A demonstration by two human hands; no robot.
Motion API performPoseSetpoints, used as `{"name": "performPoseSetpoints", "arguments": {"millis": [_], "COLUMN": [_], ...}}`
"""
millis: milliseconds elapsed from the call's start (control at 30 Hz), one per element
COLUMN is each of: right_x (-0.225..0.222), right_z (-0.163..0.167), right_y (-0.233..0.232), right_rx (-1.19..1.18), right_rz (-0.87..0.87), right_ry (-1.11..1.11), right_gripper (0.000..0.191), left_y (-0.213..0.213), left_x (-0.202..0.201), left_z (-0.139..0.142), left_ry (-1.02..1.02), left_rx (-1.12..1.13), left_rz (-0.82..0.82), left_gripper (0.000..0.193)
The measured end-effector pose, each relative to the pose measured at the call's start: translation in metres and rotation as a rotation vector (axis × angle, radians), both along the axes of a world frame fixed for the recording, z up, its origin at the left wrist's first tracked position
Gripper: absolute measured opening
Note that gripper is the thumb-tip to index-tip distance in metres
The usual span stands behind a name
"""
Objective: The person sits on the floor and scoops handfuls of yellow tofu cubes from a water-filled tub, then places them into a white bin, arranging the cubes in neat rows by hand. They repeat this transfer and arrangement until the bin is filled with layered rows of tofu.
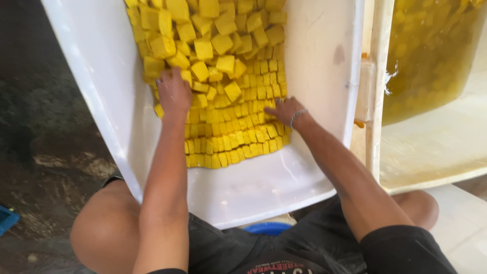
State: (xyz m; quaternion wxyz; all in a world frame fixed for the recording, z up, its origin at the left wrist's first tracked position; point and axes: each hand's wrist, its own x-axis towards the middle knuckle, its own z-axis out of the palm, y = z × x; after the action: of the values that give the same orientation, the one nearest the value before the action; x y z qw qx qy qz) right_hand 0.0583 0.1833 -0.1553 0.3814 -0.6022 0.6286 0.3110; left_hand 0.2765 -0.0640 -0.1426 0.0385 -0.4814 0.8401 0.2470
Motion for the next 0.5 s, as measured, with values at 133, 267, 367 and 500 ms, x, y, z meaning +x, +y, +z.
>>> {"name": "performPoseSetpoints", "arguments": {"millis": [133,267,367,500], "right_x": [0.015,0.021,0.022,0.021], "right_z": [0.0,0.002,0.003,0.003], "right_y": [0.013,0.013,0.007,-0.001], "right_rx": [-0.009,-0.201,-0.089,0.103], "right_rz": [0.025,0.096,0.019,-0.112], "right_ry": [0.036,0.043,-0.03,-0.104], "right_gripper": [0.043,0.049,0.049,0.052], "left_y": [0.009,0.013,0.025,0.099], "left_x": [0.0,0.01,0.005,-0.035], "left_z": [0.002,0.003,-0.003,-0.018], "left_ry": [0.106,0.063,0.117,0.364], "left_rx": [-0.506,-0.602,-0.336,0.069], "left_rz": [-0.081,-0.145,-0.085,0.056], "left_gripper": [0.021,0.016,0.023,0.018]}}
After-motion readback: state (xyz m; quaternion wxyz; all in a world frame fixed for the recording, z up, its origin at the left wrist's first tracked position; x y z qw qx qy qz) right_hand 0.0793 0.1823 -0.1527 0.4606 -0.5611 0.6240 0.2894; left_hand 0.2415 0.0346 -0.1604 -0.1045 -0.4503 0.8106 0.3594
